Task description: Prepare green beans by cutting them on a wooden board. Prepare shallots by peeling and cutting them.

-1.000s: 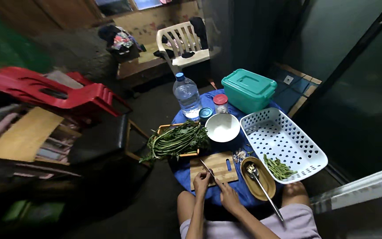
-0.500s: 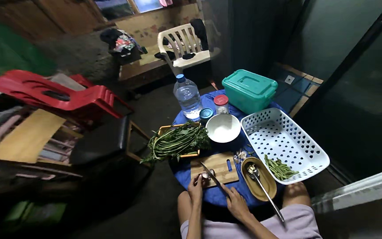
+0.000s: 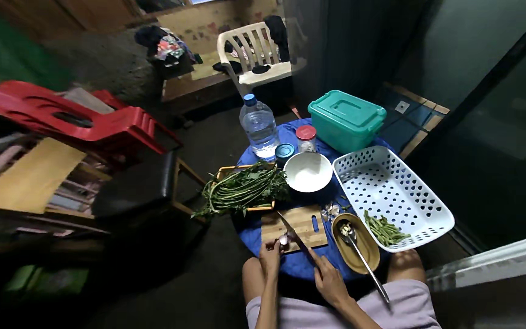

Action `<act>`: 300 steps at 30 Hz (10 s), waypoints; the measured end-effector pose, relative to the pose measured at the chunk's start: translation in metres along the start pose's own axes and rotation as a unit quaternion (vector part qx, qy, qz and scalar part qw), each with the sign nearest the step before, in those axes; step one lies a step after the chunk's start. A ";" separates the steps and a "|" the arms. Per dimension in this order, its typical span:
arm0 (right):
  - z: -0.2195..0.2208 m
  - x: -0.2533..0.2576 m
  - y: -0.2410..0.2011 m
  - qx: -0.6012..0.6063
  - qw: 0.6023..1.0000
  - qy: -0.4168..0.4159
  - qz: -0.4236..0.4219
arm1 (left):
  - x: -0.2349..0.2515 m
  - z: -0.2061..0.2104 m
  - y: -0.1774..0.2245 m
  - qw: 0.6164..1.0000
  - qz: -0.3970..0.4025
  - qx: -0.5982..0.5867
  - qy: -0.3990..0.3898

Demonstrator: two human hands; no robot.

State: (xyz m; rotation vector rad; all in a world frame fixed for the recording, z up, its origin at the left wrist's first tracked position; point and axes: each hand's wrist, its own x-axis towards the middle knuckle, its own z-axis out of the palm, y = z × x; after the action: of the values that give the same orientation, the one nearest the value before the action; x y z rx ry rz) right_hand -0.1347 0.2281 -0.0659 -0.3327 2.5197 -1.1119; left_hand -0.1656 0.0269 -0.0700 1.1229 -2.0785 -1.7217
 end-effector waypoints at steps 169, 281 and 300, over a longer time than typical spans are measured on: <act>-0.113 0.099 -0.010 0.262 0.965 -0.023 0.020 | -0.018 0.073 0.075 0.915 -0.149 -0.303 -0.223; -0.113 0.067 -0.019 0.486 0.867 -0.084 0.071 | -0.029 0.068 0.058 0.892 -0.042 -0.356 -0.275; -0.108 0.063 -0.029 0.266 0.960 -0.082 0.002 | -0.027 0.066 0.069 0.939 0.067 -0.230 -0.245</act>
State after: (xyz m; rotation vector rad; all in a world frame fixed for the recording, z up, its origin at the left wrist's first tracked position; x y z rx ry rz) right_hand -0.2352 0.2572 0.0084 -0.2536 1.9780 -1.6249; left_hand -0.2153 0.0950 -0.0188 0.4320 -1.7636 -2.4239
